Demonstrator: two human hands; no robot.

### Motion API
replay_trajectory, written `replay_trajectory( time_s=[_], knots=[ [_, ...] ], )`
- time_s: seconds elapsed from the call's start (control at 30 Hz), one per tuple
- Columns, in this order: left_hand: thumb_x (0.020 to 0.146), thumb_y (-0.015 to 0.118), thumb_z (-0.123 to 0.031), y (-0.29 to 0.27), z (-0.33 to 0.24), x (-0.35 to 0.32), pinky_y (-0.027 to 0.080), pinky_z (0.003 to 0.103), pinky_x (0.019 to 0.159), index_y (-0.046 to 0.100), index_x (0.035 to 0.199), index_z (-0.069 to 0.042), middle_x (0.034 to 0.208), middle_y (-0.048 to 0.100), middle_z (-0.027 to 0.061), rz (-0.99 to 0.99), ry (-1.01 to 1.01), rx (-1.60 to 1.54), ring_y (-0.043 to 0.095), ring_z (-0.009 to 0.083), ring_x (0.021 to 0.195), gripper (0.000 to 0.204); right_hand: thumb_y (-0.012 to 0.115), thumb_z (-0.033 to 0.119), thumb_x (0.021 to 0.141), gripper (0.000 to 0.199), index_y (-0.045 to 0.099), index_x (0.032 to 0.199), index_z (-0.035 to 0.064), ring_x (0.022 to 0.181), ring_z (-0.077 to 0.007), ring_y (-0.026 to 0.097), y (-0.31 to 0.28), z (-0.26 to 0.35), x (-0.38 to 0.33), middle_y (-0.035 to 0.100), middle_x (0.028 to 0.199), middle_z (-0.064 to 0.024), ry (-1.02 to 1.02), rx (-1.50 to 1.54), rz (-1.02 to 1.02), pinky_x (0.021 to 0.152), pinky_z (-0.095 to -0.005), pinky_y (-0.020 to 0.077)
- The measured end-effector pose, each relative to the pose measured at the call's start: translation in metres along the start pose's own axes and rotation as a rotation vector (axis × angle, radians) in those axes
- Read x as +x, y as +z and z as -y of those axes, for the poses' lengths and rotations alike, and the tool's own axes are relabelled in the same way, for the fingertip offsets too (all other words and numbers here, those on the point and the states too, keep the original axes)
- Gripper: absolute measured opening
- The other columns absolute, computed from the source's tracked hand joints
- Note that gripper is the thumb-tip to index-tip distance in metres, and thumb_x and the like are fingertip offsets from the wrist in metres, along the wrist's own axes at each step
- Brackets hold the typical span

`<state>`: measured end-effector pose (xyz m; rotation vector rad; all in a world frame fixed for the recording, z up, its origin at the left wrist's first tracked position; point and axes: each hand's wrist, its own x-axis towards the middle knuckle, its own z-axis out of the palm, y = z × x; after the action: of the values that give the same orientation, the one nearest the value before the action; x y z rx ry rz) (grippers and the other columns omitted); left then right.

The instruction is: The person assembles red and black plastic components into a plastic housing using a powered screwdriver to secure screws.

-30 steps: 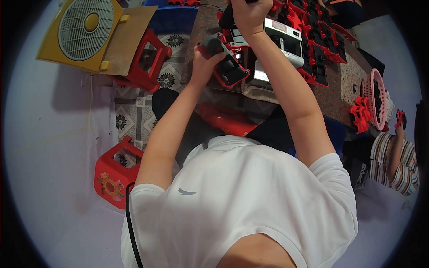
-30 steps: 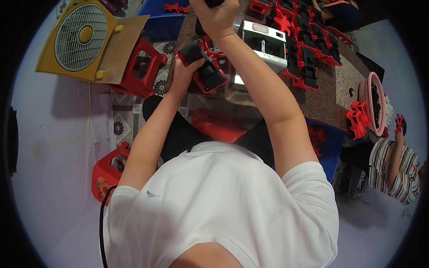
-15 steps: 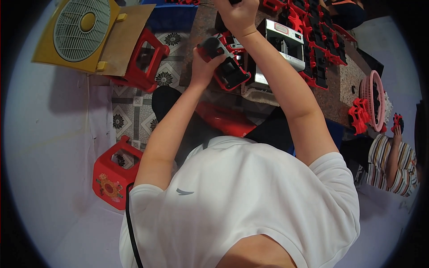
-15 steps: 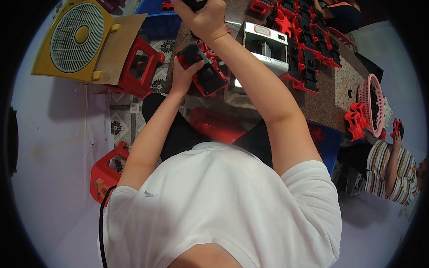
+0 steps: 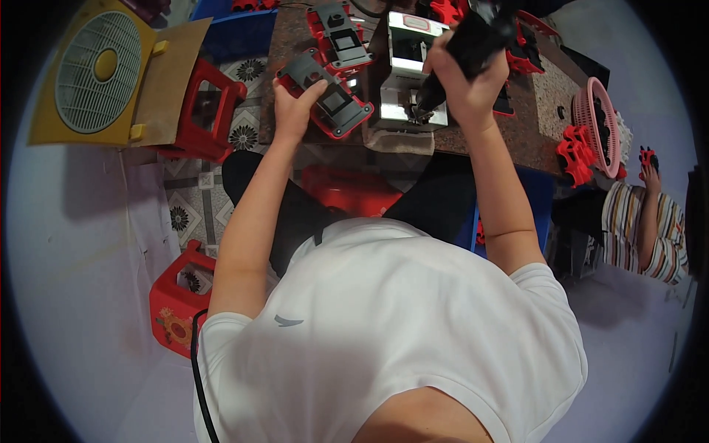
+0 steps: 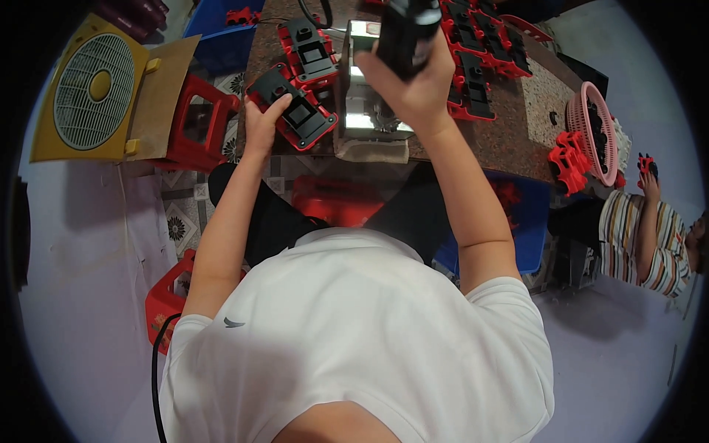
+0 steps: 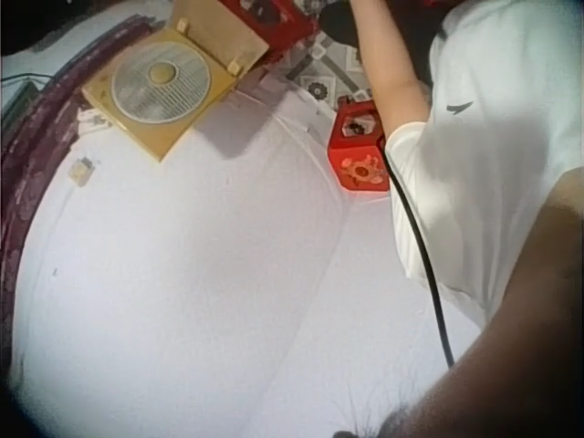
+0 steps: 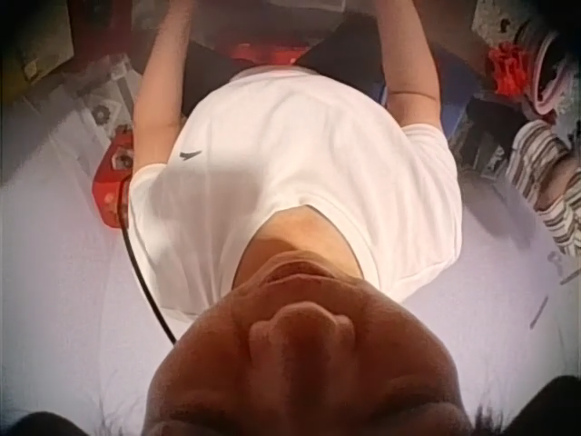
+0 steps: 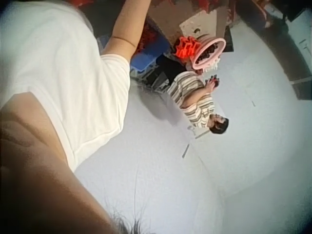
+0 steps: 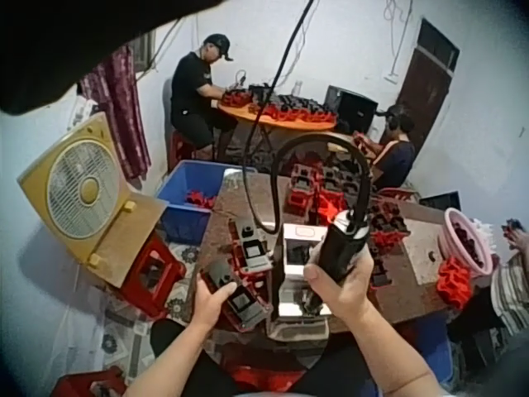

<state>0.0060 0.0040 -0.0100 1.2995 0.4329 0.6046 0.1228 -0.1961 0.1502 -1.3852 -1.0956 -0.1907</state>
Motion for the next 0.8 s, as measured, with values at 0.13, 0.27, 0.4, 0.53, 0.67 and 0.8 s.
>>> replay_trajectory(
  time_s=[0.13,0.27,0.4,0.53,0.67,0.8],
  knots=[
    [0.073,0.078,-0.018,0.007,-0.002,-0.001,0.047,0.03,0.089,0.042,0.119,-0.001,0.111,0.057,0.0116,0.011,-0.018,0.005,0.058,0.0184,0.1,0.06,0.069,0.008,0.083,0.032,0.047,0.105,-0.0021,0.064,-0.0164,0.061,-0.01,0.0,-0.028,0.061,0.079,-0.0095,0.012,0.096,-0.029,0.06,-0.028,0.0499],
    [0.075,0.077,-0.021,0.007,0.0,-0.001,0.047,0.031,0.088,0.047,0.117,-0.001,0.109,0.059,0.0103,-0.002,-0.015,0.038,0.059,0.0178,0.098,0.055,0.066,0.01,0.086,0.025,0.049,0.101,-0.0012,0.062,-0.0151,0.061,-0.012,-0.004,-0.029,0.061,0.075,-0.0081,0.025,0.089,-0.094,0.058,-0.0265,0.0491],
    [0.072,0.079,-0.02,-0.002,0.005,0.002,0.046,0.032,0.089,0.043,0.119,-0.001,0.111,0.057,0.0118,0.012,-0.046,0.043,0.058,0.0196,0.101,0.062,0.065,0.008,0.086,0.015,0.052,0.091,0.0023,0.055,-0.0115,0.059,-0.009,-0.007,-0.002,0.061,0.068,-0.0041,0.234,0.151,-0.107,0.052,-0.0242,0.0475],
    [0.072,0.079,-0.02,-0.005,0.008,0.002,0.046,0.032,0.089,0.043,0.118,-0.002,0.11,0.059,0.0118,0.004,-0.012,0.014,0.058,0.0183,0.101,0.061,0.069,0.027,0.087,0.029,0.049,0.089,0.0054,0.053,-0.0148,0.057,0.029,0.016,0.04,0.056,0.066,-0.0051,0.234,0.361,-0.148,0.048,-0.0306,0.0477],
    [0.071,0.08,-0.02,0.007,-0.01,-0.001,0.047,0.031,0.088,0.044,0.117,-0.003,0.106,0.062,0.009,0.001,0.002,0.023,0.06,0.0176,0.097,0.061,0.069,0.025,0.087,0.028,0.049,0.088,0.0054,0.052,-0.0124,0.056,0.083,0.004,0.056,0.058,0.067,-0.004,0.044,0.456,-0.193,0.047,-0.027,0.0463],
    [0.07,0.079,-0.015,0.017,-0.027,-0.011,0.047,0.031,0.087,0.043,0.117,0.0,0.106,0.061,0.0101,-0.122,-0.062,0.074,0.06,0.0164,0.097,0.061,0.071,0.02,0.086,0.026,0.049,0.09,0.0056,0.057,-0.0066,0.053,0.134,-0.006,0.061,0.057,0.068,0.0,-0.013,0.381,-0.21,0.052,-0.0229,0.0427]
  ],
)
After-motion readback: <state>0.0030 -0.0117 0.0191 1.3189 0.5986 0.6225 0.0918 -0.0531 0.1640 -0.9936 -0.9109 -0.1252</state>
